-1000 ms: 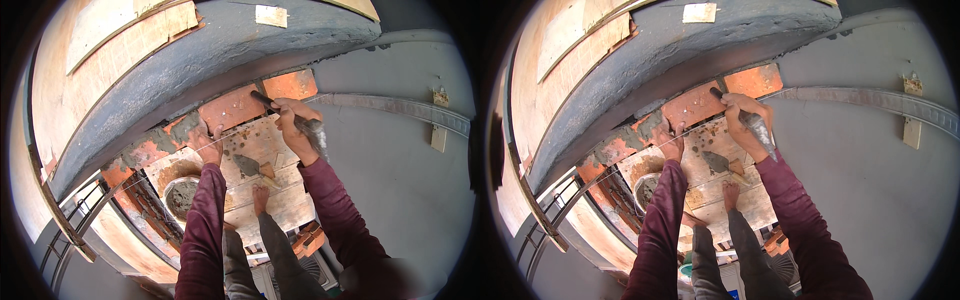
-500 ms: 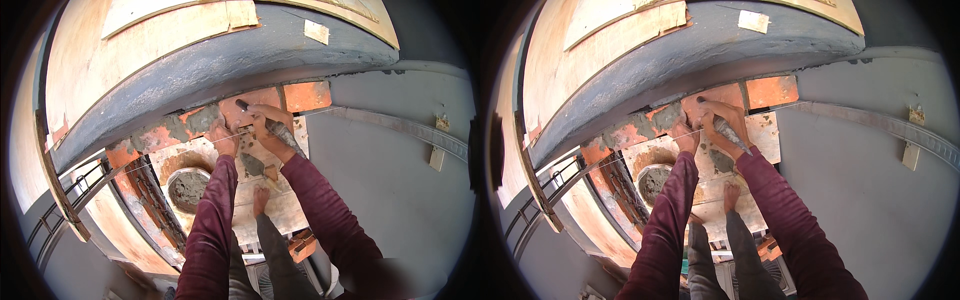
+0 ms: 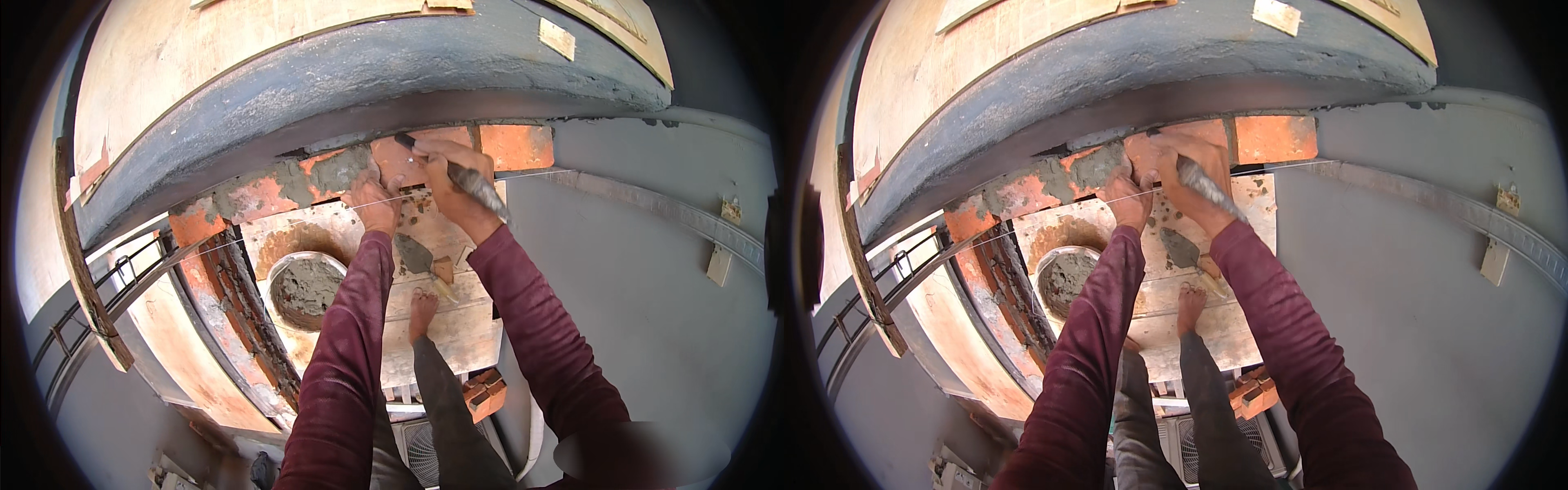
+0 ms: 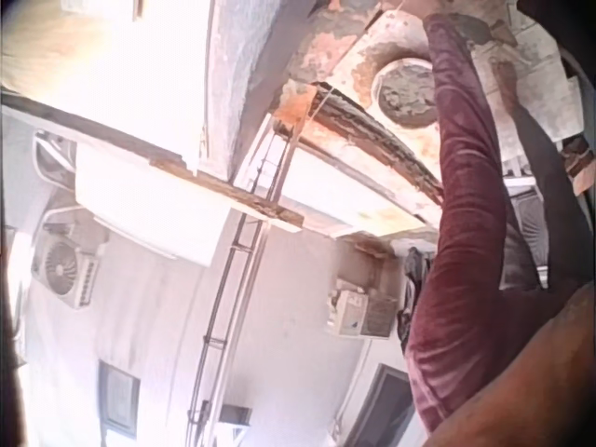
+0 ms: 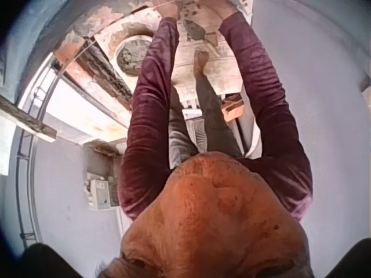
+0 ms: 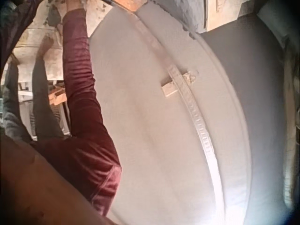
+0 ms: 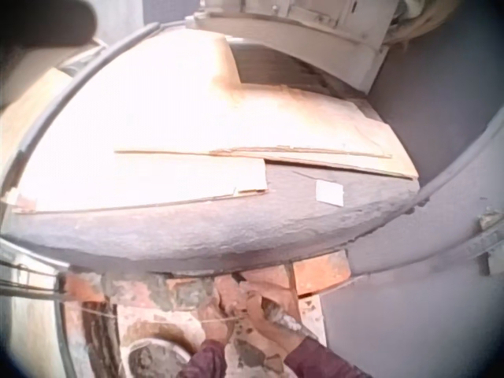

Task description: The person builds a brick wall by applying mortar with a trowel, placing bricks along a guide line, and tapping them into place with a hammer.

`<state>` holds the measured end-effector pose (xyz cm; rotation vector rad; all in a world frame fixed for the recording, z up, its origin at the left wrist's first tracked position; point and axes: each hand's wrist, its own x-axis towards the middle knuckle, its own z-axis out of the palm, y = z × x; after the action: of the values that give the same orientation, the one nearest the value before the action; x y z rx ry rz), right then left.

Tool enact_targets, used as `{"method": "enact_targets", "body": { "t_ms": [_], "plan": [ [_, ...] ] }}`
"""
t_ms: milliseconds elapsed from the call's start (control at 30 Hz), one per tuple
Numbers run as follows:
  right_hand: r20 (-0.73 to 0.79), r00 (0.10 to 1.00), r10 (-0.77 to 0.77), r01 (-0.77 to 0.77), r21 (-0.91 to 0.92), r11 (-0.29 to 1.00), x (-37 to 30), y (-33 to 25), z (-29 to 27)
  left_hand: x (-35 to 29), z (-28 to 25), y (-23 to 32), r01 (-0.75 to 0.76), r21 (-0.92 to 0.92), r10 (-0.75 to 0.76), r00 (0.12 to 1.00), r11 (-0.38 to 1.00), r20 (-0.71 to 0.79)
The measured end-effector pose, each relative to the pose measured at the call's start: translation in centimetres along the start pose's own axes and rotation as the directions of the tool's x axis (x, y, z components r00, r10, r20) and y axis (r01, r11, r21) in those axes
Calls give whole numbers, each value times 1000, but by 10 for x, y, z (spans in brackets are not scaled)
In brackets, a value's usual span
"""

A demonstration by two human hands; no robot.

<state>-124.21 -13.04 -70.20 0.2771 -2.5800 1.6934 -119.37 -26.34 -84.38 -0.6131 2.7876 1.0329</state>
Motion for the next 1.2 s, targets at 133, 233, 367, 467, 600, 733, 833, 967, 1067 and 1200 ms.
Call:
{"method": "enact_targets", "body": {
  "t_ms": [133,233,367,467,600,733,833,967,1067,1200],
  "plan": [
    [-15,969,247,-230,310,922,-16,-81,-49,-3,1,-8,-37,-53,38,999,998,17],
    [-184,983,-23,16,-41,999,-82,-101,-108,-30,-17,-9,-134,-53,126,982,990,-143],
    [-266,682,681,-653,198,731,-202,-49,-119,-151,-59,-25,-124,-274,151,985,954,83],
    [-128,588,798,-800,-237,552,-287,85,-82,-293,-83,-78,199,-261,-39,857,945,513],
    [-102,539,836,-743,-524,415,-345,191,-30,-422,-102,-132,617,-114,-348,575,778,740],
    [-115,785,609,-557,-561,612,-371,278,7,-428,-74,-157,516,-62,-254,519,854,816],
    [-176,777,605,-581,-570,580,-357,301,21,-398,-80,-134,553,-188,-191,556,812,809],
    [-213,780,589,-565,-644,516,-376,323,31,-416,-85,-156,379,-226,-17,541,897,841],
    [-233,806,544,-526,-704,478,-378,324,28,-404,-90,-151,418,-258,11,509,871,861],
    [35,749,661,-463,-686,561,-387,229,48,-404,-93,-154,591,-201,-84,419,781,904]
  ]
}}
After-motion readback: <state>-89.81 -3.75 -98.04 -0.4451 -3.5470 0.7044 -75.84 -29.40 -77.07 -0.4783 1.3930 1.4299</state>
